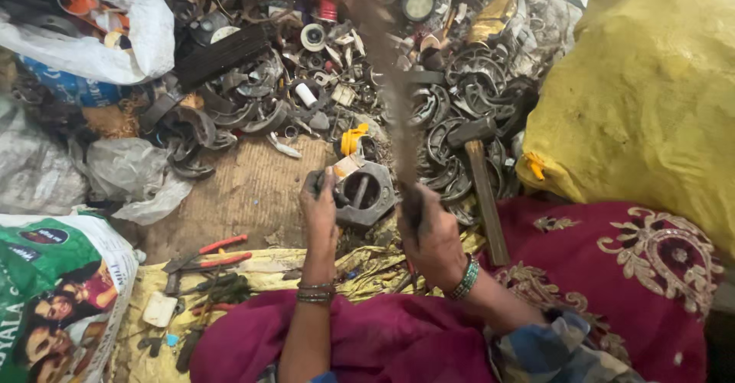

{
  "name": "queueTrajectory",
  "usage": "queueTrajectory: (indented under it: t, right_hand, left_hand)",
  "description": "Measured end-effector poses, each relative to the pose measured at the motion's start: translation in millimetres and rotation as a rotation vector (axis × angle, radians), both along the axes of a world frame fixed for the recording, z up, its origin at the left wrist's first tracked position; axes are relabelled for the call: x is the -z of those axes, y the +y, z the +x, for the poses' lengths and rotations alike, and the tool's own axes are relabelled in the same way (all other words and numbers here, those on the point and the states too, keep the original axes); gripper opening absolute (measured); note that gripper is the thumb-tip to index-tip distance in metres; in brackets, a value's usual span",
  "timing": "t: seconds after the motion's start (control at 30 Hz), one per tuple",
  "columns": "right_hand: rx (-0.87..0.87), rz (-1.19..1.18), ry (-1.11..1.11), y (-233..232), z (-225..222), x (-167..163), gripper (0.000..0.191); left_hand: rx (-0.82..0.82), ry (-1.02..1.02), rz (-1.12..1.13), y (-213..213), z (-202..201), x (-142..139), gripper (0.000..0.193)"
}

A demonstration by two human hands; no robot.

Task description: The person sits on the floor and uses a hammer and chisel to shape and separate metal parts. They repeatedly strike the metal piece held in their left hand with a hammer in their right hand, occasionally adjusting the piece's position.

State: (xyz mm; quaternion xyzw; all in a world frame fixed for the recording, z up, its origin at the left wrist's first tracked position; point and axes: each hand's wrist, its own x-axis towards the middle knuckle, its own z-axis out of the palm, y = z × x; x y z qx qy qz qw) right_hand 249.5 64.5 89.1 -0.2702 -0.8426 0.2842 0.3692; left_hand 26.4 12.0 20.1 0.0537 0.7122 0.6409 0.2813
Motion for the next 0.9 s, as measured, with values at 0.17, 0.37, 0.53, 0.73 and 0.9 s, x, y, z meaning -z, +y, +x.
queueTrajectory:
  t: [0.17, 0.37, 0.53, 0.73, 0.9]
  right_hand:
    - [0.016, -0.158, -0.183, 15, -11, 54, 0.035]
    - [-0.061, -0.146, -0.645, 25, -16, 49, 0.049]
    - [0.056, -0.124, -0.003, 14, 0, -25, 0.031]
    - [0.107, -0.320, -0.370, 25, -27, 38, 0.024]
    - [-0.035, -0.140, -0.681, 38, -27, 51, 0.044]
  left_hand:
    - [0.011, -0.048, 0.264, 5, 6, 7, 0.022]
    - [0.045, 0.141, 0.238, 11, 12, 10, 0.021]
    - [-0.018, -0.027, 0.257, 7, 4, 12, 0.017]
    - [-0.003, -0.032, 0.248, 10, 3, 15, 0.018]
    - [-0.003, 0.106, 0.180, 11, 9, 3, 0.011]
